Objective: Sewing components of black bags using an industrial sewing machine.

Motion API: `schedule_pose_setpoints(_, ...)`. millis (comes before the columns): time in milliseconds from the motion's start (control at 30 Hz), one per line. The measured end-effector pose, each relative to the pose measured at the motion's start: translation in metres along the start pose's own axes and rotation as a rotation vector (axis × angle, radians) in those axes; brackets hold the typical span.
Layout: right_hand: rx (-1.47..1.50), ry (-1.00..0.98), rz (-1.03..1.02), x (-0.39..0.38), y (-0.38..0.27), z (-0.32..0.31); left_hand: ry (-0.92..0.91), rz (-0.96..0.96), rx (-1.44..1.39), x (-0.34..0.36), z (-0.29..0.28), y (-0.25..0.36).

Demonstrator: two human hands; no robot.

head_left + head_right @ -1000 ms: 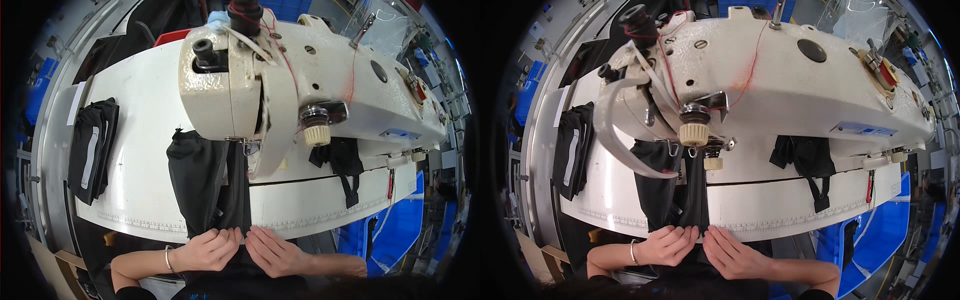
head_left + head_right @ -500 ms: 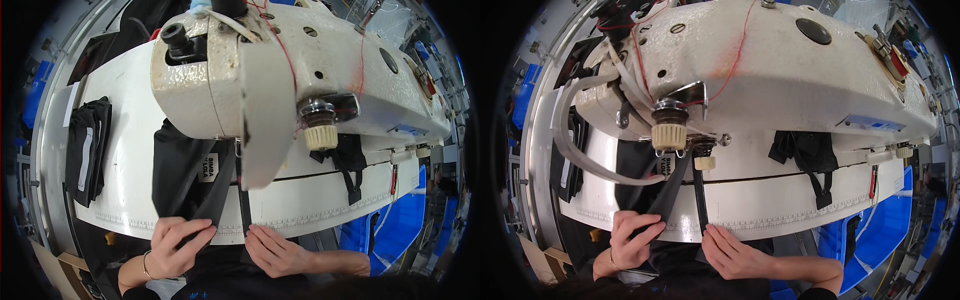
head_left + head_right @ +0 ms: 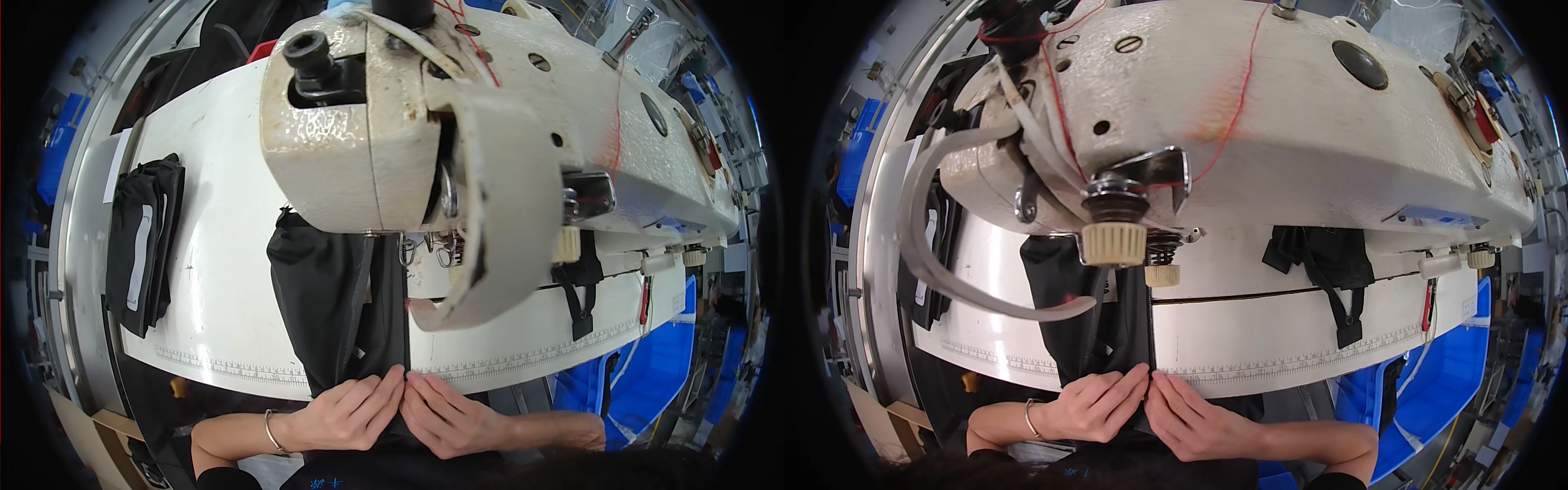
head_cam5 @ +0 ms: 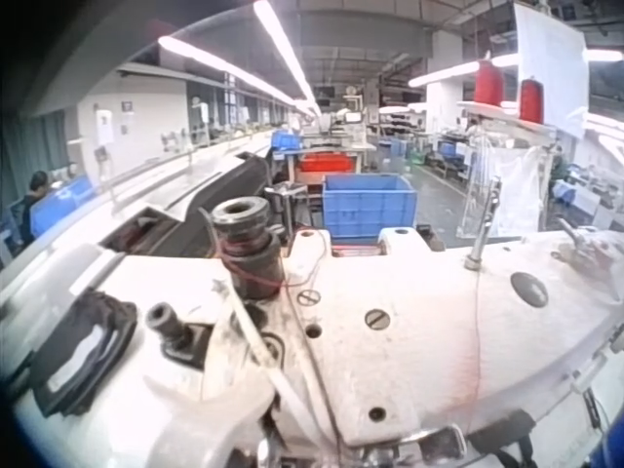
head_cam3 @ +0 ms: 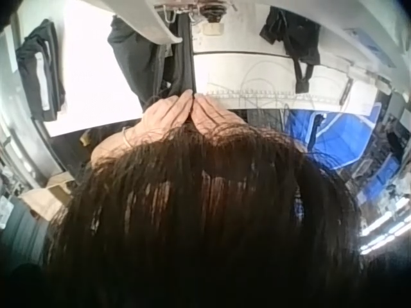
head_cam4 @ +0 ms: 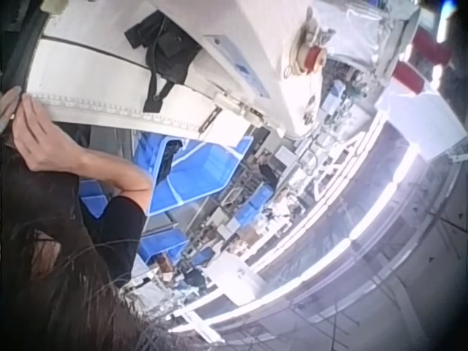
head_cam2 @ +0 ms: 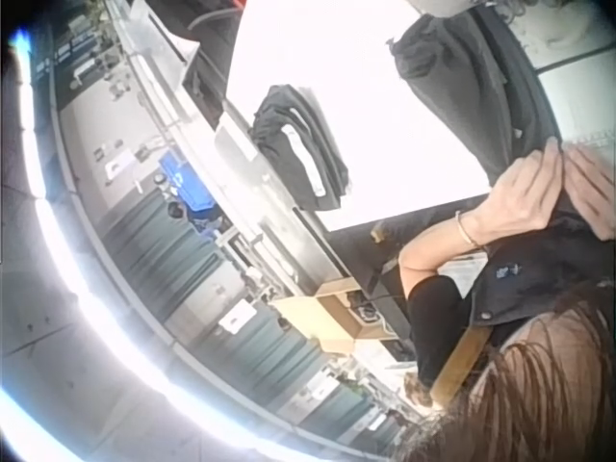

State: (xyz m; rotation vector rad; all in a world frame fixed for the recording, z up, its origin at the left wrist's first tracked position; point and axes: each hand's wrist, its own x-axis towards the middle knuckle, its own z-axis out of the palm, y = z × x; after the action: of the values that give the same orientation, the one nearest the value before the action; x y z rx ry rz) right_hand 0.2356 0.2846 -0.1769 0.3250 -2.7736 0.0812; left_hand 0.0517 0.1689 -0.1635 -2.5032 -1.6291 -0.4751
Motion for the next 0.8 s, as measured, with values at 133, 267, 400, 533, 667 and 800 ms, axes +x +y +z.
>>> schedule_pose_setpoints(133, -0.002, -0.005, -0.005, 0.0, 0.0, -0.001, 0.005, -0.01, -0.014, -0.001, 0.001, 0.0)
schedule_pose_setpoints(267, 0.005, -0.017, 0.003, 0.001, 0.0, -0.001, 0.008, -0.021, -0.034, 0.001, 0.003, -0.001)
schedule_pose_setpoints(400, -0.006, -0.03, 0.007, 0.002, 0.0, -0.005, 0.015, -0.063, -0.072, 0.001, 0.005, 0.0)
schedule_pose_setpoints(533, -0.035, -0.057, 0.014, 0.007, 0.006, -0.001, -0.004, -0.068, -0.062, 0.003, 0.006, -0.007)
schedule_pose_setpoints(667, -0.223, -0.106, -0.059, 0.016, 0.026, 0.004, 0.02, -0.027, -0.048, 0.017, 0.009, -0.033)
schedule_pose_setpoints(800, -0.158, -0.007, -0.001, 0.025, 0.05, 0.015, 0.076, -0.076, -0.139, 0.029, 0.016, -0.059)
